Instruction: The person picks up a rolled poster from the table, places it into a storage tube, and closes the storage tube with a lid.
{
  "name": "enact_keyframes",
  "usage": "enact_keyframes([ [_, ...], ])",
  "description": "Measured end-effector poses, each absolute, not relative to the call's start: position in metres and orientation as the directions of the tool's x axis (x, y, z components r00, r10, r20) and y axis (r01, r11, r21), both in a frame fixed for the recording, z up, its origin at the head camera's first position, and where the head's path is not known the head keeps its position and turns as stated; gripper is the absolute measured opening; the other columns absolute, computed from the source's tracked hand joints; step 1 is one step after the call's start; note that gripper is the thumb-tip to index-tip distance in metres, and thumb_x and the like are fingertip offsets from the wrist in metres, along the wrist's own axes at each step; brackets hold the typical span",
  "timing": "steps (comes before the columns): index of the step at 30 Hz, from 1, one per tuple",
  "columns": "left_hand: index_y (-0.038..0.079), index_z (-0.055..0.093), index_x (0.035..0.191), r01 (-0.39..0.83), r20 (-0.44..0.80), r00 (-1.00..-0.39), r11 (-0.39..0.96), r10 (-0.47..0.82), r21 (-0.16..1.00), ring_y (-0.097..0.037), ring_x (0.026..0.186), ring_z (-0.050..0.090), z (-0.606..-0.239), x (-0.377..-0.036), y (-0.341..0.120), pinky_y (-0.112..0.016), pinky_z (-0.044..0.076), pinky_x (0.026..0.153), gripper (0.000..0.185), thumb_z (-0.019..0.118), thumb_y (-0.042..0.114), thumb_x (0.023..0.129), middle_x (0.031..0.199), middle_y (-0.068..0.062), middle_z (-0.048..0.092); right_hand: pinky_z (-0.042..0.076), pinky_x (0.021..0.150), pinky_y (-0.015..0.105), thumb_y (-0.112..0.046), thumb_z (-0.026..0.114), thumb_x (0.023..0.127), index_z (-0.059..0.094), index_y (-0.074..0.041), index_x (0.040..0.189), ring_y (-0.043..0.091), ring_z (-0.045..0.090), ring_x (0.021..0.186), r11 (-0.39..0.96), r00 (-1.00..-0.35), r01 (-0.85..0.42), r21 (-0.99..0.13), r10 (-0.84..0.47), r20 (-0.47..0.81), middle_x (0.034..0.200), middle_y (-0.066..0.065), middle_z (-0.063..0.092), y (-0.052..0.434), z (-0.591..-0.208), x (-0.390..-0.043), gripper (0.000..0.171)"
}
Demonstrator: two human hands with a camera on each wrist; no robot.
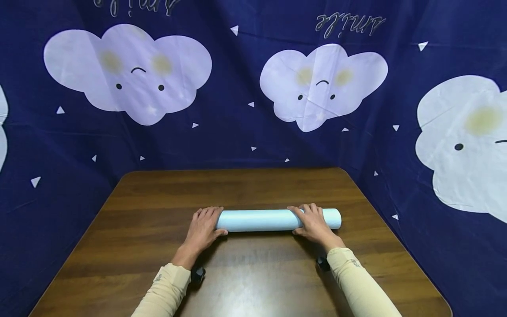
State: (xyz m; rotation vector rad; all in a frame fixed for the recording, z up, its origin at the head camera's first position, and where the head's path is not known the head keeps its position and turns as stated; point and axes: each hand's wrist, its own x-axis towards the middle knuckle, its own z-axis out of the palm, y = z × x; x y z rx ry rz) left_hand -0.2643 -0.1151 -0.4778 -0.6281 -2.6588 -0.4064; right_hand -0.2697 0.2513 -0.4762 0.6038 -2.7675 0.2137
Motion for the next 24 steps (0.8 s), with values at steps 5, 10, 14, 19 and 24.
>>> enact_keyframes([
  [5, 0.008, 0.051, 0.132, 0.481, 0.428, -0.825, 0.856, 0.368, 0.191, -0.033, 0.118, 0.053, -0.4823, -0.2635, -0.1142, -0.054, 0.036, 0.103, 0.074, 0.078, 0.041, 0.071, 0.126, -0.013, 0.059, 0.034, 0.085, 0.05, -0.033, 0.084, 0.067, 0.049, -0.025, 0.135, 0.035, 0.046, 0.107, 0.902, -0.872, -0.423, -0.086, -0.38, 0.309, 0.115, 0.013, 0.057, 0.2521, -0.4814, -0.2679, 0.077],
  [10, 0.007, 0.052, 0.13, 0.493, 0.452, -0.813, 0.847, 0.368, 0.197, -0.034, 0.116, 0.054, -0.4829, -0.2634, -0.1139, -0.054, 0.037, 0.102, 0.073, 0.079, 0.04, 0.07, 0.125, -0.013, 0.059, 0.034, 0.085, 0.049, -0.034, 0.084, 0.066, 0.049, -0.025, 0.135, 0.034, 0.046, 0.106, 0.903, -0.868, -0.423, -0.075, -0.38, 0.319, 0.114, 0.012, 0.057, 0.253, -0.482, -0.2684, 0.077],
  [14, 0.007, 0.052, 0.131, 0.494, 0.451, -0.813, 0.846, 0.368, 0.199, -0.034, 0.117, 0.054, -0.4842, -0.2627, -0.1139, -0.054, 0.037, 0.102, 0.074, 0.078, 0.041, 0.071, 0.125, -0.014, 0.059, 0.034, 0.086, 0.049, -0.034, 0.084, 0.066, 0.049, -0.026, 0.135, 0.034, 0.046, 0.105, 0.902, -0.864, -0.426, -0.067, -0.384, 0.326, 0.113, 0.011, 0.057, 0.2537, -0.4821, -0.2681, 0.078],
  [19, 0.008, 0.051, 0.131, 0.489, 0.449, -0.817, 0.848, 0.362, 0.206, -0.034, 0.118, 0.053, -0.4847, -0.2624, -0.1137, -0.055, 0.037, 0.102, 0.074, 0.079, 0.041, 0.07, 0.126, -0.013, 0.058, 0.034, 0.086, 0.05, -0.035, 0.084, 0.066, 0.048, -0.027, 0.135, 0.034, 0.047, 0.105, 0.901, -0.859, -0.43, -0.049, -0.392, 0.329, 0.114, 0.012, 0.057, 0.254, -0.4817, -0.2682, 0.078],
  [24, 0.007, 0.051, 0.132, 0.489, 0.439, -0.822, 0.845, 0.363, 0.217, -0.035, 0.12, 0.051, -0.4843, -0.263, -0.1132, -0.056, 0.036, 0.103, 0.076, 0.079, 0.04, 0.07, 0.128, -0.014, 0.057, 0.035, 0.088, 0.051, -0.034, 0.084, 0.066, 0.048, -0.026, 0.135, 0.036, 0.047, 0.106, 0.904, -0.859, -0.426, -0.031, -0.393, 0.328, 0.115, 0.013, 0.057, 0.2543, -0.4812, -0.2678, 0.079],
])
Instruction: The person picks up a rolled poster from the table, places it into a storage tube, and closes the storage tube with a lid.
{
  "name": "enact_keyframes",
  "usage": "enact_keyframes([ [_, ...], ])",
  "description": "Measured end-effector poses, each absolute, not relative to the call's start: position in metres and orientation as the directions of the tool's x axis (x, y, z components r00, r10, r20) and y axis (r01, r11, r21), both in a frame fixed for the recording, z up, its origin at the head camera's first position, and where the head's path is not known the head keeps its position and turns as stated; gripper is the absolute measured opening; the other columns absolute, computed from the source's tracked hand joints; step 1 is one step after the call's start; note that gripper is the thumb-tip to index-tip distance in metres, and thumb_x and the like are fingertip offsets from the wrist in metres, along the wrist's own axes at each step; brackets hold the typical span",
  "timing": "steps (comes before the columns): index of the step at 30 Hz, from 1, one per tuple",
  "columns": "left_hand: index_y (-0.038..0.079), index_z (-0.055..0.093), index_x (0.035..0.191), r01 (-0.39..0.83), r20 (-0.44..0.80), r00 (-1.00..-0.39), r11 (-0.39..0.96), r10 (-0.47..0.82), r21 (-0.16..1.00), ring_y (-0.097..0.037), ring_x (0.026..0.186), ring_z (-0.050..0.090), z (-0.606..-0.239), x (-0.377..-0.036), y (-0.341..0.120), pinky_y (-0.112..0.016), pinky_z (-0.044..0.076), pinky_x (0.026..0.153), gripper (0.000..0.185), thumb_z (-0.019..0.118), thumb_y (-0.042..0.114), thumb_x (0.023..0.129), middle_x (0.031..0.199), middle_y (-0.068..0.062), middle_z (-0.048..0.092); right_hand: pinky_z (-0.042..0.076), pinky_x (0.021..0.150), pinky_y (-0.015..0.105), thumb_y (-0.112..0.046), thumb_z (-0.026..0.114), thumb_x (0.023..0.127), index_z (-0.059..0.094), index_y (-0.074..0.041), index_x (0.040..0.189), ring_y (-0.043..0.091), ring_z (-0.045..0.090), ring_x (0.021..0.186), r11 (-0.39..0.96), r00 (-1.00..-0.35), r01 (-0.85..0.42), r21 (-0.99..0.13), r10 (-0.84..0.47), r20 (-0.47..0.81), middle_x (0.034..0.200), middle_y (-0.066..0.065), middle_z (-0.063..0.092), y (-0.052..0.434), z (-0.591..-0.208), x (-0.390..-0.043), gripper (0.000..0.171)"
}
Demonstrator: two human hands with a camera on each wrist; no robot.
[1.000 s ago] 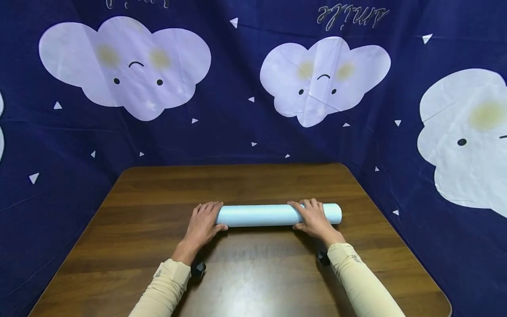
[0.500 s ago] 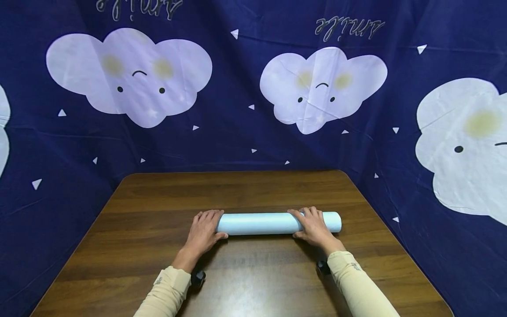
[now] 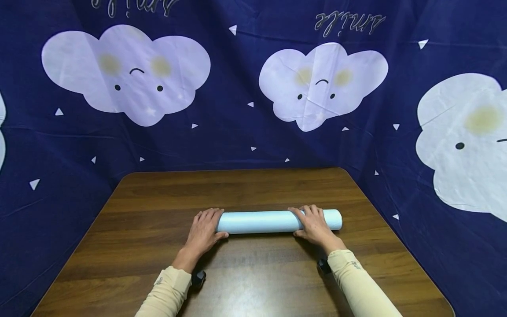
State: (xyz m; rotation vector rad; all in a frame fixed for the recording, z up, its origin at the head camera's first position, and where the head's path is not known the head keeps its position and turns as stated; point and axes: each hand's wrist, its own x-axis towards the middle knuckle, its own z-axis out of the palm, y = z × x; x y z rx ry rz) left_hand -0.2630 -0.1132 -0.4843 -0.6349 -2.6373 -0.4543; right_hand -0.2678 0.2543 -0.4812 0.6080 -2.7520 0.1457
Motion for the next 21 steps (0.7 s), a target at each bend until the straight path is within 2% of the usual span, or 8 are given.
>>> enact_keyframes([
  [9, 0.008, 0.048, 0.135, 0.482, 0.422, -0.831, 0.848, 0.362, 0.221, -0.035, 0.124, 0.048, -0.485, -0.2639, -0.1139, -0.055, 0.035, 0.104, 0.079, 0.08, 0.04, 0.07, 0.133, -0.015, 0.054, 0.035, 0.092, 0.054, -0.037, 0.084, 0.066, 0.046, -0.024, 0.137, 0.037, 0.047, 0.108, 0.904, -0.852, -0.428, 0.002, -0.404, 0.333, 0.119, 0.014, 0.055, 0.2539, -0.4813, -0.2669, 0.081],
  [21, 0.009, 0.046, 0.137, 0.498, 0.438, -0.819, 0.838, 0.371, 0.222, -0.035, 0.127, 0.046, -0.4809, -0.2646, -0.1142, -0.055, 0.035, 0.106, 0.079, 0.077, 0.044, 0.073, 0.137, -0.015, 0.051, 0.033, 0.095, 0.057, -0.043, 0.084, 0.064, 0.043, -0.022, 0.14, 0.04, 0.045, 0.113, 0.902, -0.855, -0.43, -0.031, -0.396, 0.335, 0.126, 0.015, 0.052, 0.253, -0.4771, -0.2666, 0.088],
])
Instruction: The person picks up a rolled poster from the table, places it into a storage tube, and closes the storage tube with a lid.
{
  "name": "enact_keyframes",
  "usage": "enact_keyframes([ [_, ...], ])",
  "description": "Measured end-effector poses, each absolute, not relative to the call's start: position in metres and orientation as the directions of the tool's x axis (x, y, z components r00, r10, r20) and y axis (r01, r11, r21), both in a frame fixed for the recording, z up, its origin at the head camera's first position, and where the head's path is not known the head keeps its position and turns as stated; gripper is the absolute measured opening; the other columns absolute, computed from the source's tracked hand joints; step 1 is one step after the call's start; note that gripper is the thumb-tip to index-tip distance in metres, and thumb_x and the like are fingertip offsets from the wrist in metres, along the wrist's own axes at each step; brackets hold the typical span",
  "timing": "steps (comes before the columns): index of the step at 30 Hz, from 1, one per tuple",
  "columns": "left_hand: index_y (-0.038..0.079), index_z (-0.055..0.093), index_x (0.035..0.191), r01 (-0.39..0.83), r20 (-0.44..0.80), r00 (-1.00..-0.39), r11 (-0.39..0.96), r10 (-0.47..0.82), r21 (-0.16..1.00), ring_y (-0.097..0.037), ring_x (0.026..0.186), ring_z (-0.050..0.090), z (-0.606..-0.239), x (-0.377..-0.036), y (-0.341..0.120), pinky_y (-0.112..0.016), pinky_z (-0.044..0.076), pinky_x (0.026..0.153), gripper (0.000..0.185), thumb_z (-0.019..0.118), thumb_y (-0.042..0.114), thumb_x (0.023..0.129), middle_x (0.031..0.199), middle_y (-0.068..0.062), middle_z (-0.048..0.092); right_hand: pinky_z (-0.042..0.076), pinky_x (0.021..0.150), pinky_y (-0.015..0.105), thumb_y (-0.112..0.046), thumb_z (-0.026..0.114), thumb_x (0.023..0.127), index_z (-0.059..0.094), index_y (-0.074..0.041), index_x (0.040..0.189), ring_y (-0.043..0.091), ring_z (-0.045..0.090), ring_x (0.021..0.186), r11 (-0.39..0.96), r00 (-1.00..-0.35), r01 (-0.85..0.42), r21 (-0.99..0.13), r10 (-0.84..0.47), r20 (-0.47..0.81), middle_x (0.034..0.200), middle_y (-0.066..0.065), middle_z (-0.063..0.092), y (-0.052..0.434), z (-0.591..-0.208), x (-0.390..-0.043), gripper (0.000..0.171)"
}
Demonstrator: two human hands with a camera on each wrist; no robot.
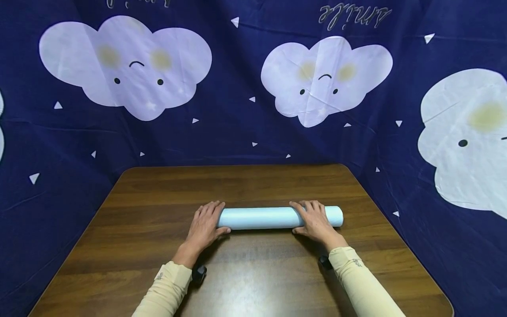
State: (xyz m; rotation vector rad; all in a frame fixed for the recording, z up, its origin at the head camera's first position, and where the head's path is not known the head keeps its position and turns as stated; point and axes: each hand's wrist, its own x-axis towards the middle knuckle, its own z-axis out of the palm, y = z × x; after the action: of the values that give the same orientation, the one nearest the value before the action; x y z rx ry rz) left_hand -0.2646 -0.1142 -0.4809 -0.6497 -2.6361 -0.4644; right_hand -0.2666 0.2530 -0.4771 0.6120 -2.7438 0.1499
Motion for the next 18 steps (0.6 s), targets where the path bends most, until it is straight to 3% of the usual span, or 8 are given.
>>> enact_keyframes([
  [6, 0.009, 0.045, 0.138, 0.476, 0.414, -0.839, 0.846, 0.355, 0.241, -0.034, 0.13, 0.043, -0.476, -0.263, -0.113, -0.055, 0.033, 0.107, 0.076, 0.07, 0.049, 0.079, 0.139, -0.016, 0.049, 0.032, 0.096, 0.057, -0.047, 0.082, 0.065, 0.044, -0.022, 0.139, 0.038, 0.045, 0.113, 0.896, -0.85, -0.439, -0.061, -0.393, 0.351, 0.128, 0.014, 0.052, 0.254, -0.472, -0.265, 0.087],
  [12, 0.009, 0.045, 0.138, 0.44, 0.423, -0.851, 0.861, 0.31, 0.256, -0.033, 0.132, 0.041, -0.468, -0.258, -0.111, -0.056, 0.031, 0.109, 0.066, 0.062, 0.048, 0.086, 0.14, -0.016, 0.047, 0.026, 0.102, 0.059, -0.051, 0.072, 0.076, 0.044, -0.022, 0.139, 0.037, 0.041, 0.119, 0.892, -0.861, -0.431, -0.137, -0.361, 0.357, 0.133, 0.013, 0.049, 0.254, -0.464, -0.26, 0.075],
  [18, 0.009, 0.044, 0.139, 0.405, 0.436, -0.861, 0.873, 0.263, 0.273, -0.034, 0.135, 0.038, -0.46, -0.252, -0.108, -0.056, 0.027, 0.111, 0.061, 0.058, 0.044, 0.091, 0.142, -0.016, 0.045, 0.023, 0.105, 0.061, -0.048, 0.067, 0.082, 0.045, -0.02, 0.138, 0.036, 0.041, 0.121, 0.89, -0.832, -0.439, -0.123, -0.351, 0.431, 0.135, 0.015, 0.049, 0.25, -0.456, -0.254, 0.067],
])
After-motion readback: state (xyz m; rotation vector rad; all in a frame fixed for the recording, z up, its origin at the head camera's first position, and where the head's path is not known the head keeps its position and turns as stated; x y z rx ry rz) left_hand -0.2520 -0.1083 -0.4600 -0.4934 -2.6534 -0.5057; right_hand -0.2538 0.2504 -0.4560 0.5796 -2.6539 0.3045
